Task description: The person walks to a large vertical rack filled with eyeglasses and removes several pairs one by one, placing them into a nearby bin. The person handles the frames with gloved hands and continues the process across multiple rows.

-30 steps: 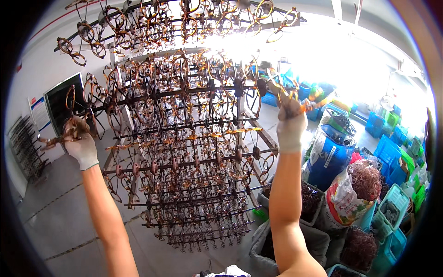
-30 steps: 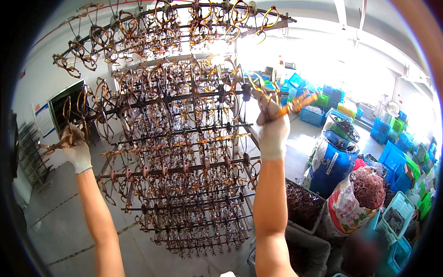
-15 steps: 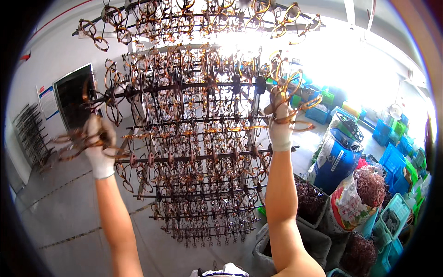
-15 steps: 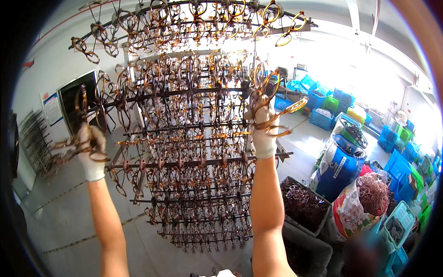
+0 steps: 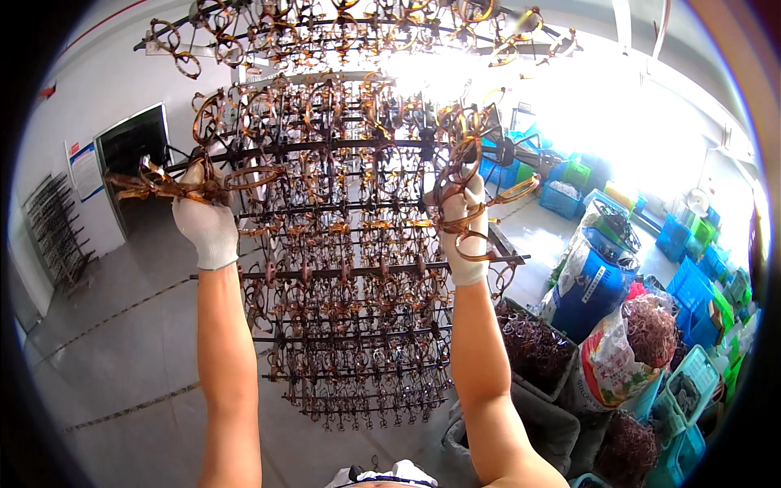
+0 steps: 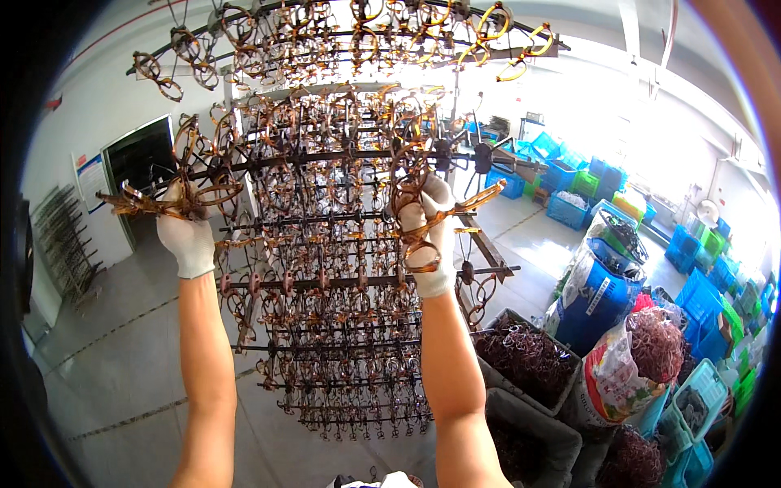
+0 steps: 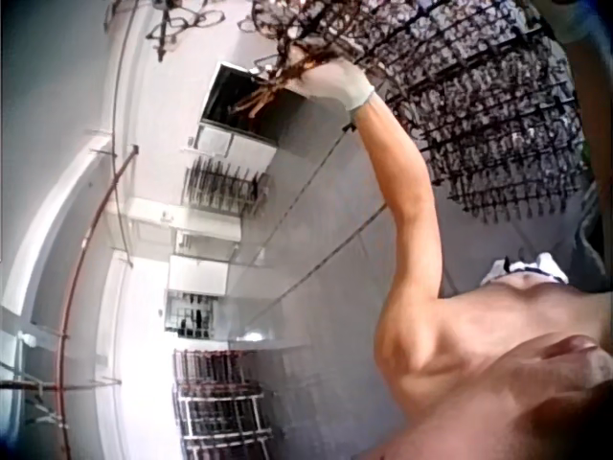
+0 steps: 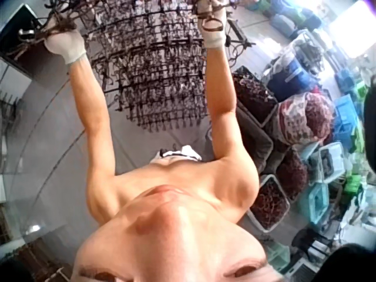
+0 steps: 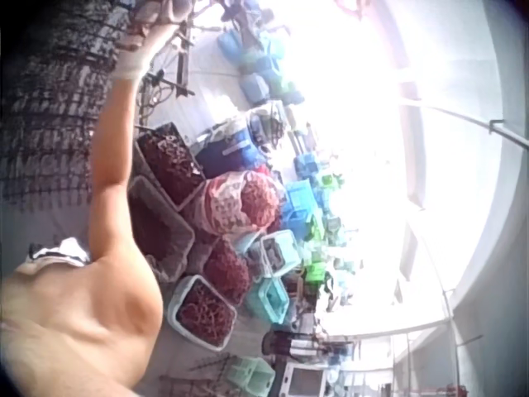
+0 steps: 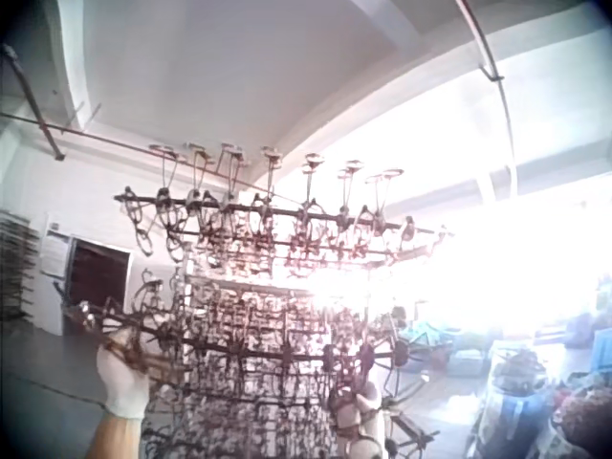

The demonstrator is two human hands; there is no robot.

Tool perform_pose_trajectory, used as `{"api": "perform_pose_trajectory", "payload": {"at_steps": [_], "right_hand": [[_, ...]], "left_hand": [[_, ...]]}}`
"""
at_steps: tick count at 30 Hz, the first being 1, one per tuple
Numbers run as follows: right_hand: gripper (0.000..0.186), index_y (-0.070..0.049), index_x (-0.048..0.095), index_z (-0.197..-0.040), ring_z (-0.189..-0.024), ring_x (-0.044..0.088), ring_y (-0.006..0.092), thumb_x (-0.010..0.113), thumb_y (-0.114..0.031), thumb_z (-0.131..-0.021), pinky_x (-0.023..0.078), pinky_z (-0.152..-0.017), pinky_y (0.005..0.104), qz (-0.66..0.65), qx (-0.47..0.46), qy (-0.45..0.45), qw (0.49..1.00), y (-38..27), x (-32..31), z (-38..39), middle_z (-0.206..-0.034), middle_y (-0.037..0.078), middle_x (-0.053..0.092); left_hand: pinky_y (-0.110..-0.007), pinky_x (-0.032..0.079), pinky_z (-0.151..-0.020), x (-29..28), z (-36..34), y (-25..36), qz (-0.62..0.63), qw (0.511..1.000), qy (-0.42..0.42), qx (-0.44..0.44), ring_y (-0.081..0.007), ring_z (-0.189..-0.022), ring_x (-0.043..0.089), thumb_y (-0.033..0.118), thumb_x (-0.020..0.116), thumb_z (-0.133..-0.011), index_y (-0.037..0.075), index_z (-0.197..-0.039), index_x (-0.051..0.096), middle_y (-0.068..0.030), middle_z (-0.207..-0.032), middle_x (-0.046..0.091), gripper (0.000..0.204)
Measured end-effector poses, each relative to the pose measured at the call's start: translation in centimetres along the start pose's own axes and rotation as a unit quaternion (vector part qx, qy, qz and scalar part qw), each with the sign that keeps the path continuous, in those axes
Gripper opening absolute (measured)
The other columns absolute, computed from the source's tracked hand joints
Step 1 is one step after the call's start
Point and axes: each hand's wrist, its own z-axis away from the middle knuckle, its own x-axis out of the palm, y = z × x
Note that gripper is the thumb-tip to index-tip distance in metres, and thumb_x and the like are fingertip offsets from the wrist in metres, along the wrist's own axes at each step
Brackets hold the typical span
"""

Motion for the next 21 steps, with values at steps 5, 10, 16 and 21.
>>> {"api": "perform_pose_trajectory", "payload": {"at_steps": [5,10,16,21], "right_hand": [[0.022,0.001,0.052,-0.095,-0.058,0.048,0.0095,0.050,-0.018,-0.083,0.039,-0.055,0.0230,-0.075,-0.012,0.030,0.997,0.2,0.6,-1.4,-0.076,0.003,0.054],[0.033,0.004,0.051,-0.094,-0.071,0.053,0.0108,0.036,0.019,-0.069,0.043,-0.062,0.0219,0.295,-0.118,0.031,0.948,-1.8,2.0,-0.3,-0.089,0.009,0.058],[0.035,-0.004,0.048,-0.106,-0.076,0.051,0.0127,0.046,-0.031,-0.084,0.042,-0.067,0.0220,-0.171,0.065,0.025,0.983,0.5,3.6,4.1,-0.095,0.002,0.051],[0.013,-0.007,0.049,-0.095,-0.059,0.049,0.0059,0.044,-0.007,-0.083,0.043,-0.053,0.0200,-0.273,0.140,0.011,0.952,-0.1,8.3,-0.7,-0.072,0.000,0.053]], "left_hand": [[-0.020,0.040,-0.053,0.7,2.3,1.6,-0.178,0.974,-0.071,0.120,-0.0097,-0.064,0.053,0.013,0.049,-0.084,0.004,-0.096,0.055,-0.0065,-0.078,0.059,0.016],[-0.021,0.041,-0.047,0.7,6.1,0.1,-0.073,0.984,-0.149,0.058,-0.0098,-0.057,0.053,0.024,0.054,-0.084,0.009,-0.100,0.052,-0.0017,-0.070,0.055,0.022],[-0.023,0.045,-0.047,1.2,4.1,-2.6,0.057,0.984,-0.151,-0.073,-0.0115,-0.058,0.055,0.018,0.057,-0.082,0.018,-0.098,0.050,-0.0013,-0.072,0.056,0.017],[-0.021,0.042,-0.045,2.5,3.7,-1.9,-0.064,0.987,-0.104,-0.103,-0.0079,-0.053,0.051,0.017,0.056,-0.082,0.011,-0.093,0.053,-0.0003,-0.070,0.054,0.014]]}}
